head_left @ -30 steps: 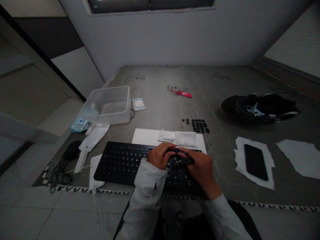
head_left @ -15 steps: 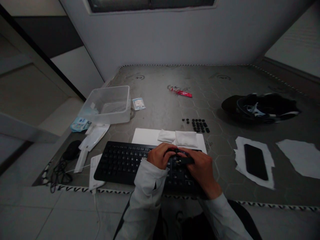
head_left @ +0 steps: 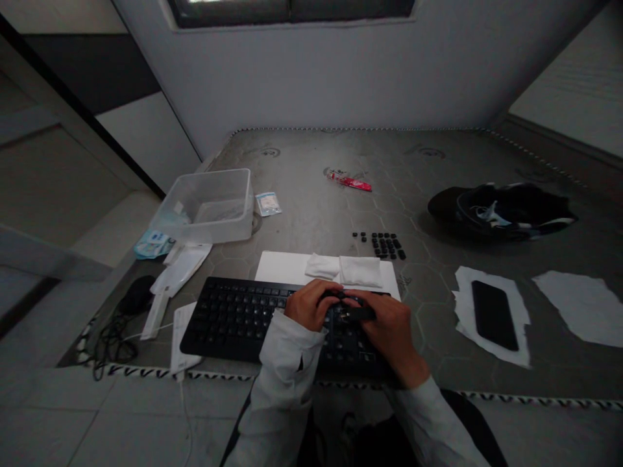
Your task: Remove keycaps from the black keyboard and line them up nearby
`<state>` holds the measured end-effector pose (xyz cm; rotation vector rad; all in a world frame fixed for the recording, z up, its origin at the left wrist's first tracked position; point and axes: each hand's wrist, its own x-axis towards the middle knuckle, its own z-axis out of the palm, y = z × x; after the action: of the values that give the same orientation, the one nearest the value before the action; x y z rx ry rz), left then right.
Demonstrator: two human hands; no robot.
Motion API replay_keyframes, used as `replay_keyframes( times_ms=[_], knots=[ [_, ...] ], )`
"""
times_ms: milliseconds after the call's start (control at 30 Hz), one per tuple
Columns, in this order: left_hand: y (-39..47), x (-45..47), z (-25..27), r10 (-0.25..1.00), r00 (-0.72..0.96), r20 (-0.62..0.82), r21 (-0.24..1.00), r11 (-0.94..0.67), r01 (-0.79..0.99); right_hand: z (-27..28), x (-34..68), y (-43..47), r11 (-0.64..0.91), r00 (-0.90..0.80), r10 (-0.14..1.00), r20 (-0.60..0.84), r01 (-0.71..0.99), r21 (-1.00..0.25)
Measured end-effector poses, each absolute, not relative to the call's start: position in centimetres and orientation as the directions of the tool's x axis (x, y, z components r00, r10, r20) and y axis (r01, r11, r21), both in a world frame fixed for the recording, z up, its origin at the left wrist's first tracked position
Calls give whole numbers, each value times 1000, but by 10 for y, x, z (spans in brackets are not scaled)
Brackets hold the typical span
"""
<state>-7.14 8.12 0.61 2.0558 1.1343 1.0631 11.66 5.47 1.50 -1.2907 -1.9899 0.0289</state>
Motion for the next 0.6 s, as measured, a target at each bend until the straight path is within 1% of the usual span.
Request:
replay_keyframes(
  times_ms=[233,433,600],
  knots=[
    [81,-71,8,866,323,382,759,-493,425,14,117,54,494,-211,801,559,760,-421],
    [81,-70,10,845,319,429,755,-530,388,15,117,54,468,-196,811,551,782,-412],
    [81,-70,9,851,329,409,756,-518,401,17,116,54,447,-171,818,550,790,-419]
  ],
)
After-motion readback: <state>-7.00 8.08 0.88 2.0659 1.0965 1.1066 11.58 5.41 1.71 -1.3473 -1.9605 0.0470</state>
